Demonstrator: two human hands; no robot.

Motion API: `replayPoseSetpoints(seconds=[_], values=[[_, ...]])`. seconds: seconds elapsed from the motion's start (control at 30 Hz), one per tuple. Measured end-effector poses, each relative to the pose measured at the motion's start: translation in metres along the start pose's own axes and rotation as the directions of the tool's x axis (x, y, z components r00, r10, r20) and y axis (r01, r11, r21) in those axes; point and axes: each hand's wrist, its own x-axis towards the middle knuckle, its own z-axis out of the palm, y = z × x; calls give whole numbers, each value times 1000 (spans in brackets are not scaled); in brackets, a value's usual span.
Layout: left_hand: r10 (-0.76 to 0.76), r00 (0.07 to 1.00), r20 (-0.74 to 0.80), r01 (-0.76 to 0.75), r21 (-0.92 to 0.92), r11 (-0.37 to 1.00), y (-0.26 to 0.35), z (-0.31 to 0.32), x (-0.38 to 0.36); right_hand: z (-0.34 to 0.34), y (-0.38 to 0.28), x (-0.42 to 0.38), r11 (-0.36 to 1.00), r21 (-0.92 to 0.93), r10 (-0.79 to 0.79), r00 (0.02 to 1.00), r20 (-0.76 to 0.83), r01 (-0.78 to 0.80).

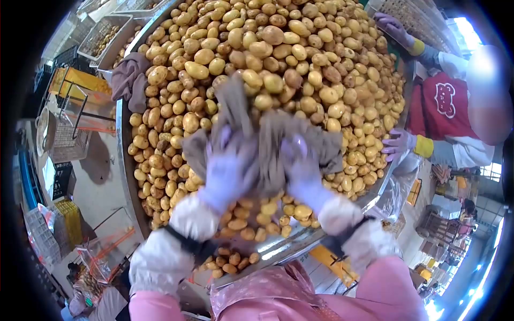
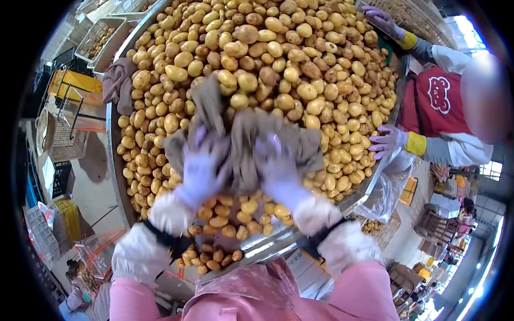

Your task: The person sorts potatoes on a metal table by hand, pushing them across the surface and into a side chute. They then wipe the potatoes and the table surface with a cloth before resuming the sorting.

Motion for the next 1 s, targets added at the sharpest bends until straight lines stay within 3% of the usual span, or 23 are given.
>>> replayPoseSetpoints(seconds=[0.07,0.13,0.17,0.2,0.27,0.3,0.33,0.4,0.43,0.47,0.53,0.57,0.6,0.63,0.67,0.73,0.77,0.8,0.83,0.87,0.9,0.97,1.0], values=[[52,994,96,-51,-8,999,1,10,-22,15,-3,-10,996,45,-75,997,30,74],[-22,991,130,3,145,989,-4,34,-16,23,8,20,977,60,-203,978,-49,206],[-94,995,36,92,32,995,-10,38,1,1,3,57,979,203,11,998,55,-22],[-164,984,71,164,7,986,-14,35,25,-5,8,78,990,-3,-143,984,-104,143],[-227,970,90,230,-16,973,-6,28,29,-3,1,78,1000,-20,9,981,-193,-13],[-213,970,114,213,9,977,0,29,14,-2,-7,60,995,-20,95,975,-203,-101],[-199,968,151,196,31,980,7,29,-6,-10,-21,24,996,-70,45,994,-98,-52],[63,996,61,-71,157,985,27,22,-89,-17,-48,-70,997,-34,-59,994,90,63],[114,970,214,-142,121,983,40,21,-127,-1,-47,-98,991,46,-128,980,155,122],[84,975,204,-108,113,988,38,33,-125,20,-40,-94,991,48,-133,979,153,127],[33,993,109,-55,204,977,31,56,-102,56,-31,-78,993,-89,-73,997,8,74],[15,1000,4,-15,310,951,20,71,-67,47,-24,-35,982,-21,191,970,148,-190],[-165,985,50,150,220,964,17,71,-21,30,-15,3,966,-77,249,968,40,-245],[-331,937,110,314,144,938,20,62,8,33,-5,27,977,-135,128,961,-247,-165],[-325,940,103,309,142,940,19,53,6,8,-9,39,975,-106,174,966,-192,-197],[-289,873,393,393,-214,895,14,36,-17,4,-21,-14,991,42,136,976,-168,-130],[-171,958,232,217,-187,958,17,30,-58,-1,-27,-47,981,189,84,982,-170,-51],[-28,998,62,35,-121,992,30,20,-110,-12,-40,-91,981,-2,-191,962,-196,195],[140,990,17,-141,29,990,47,-5,-133,-6,-63,-131,999,47,-29,999,28,28],[240,948,208,-282,203,938,49,9,-171,3,-83,-160,987,-148,-25,980,198,55],[36,735,677,-8,-44,999,64,8,-173,-7,-97,-147,996,-66,-52,995,86,58],[0,971,240,-19,77,997,56,51,-146,23,-74,-107,979,56,182,959,216,-198],[-126,967,223,90,162,983,45,65,-124,30,-61,-77,978,-21,208,975,82,-206]])
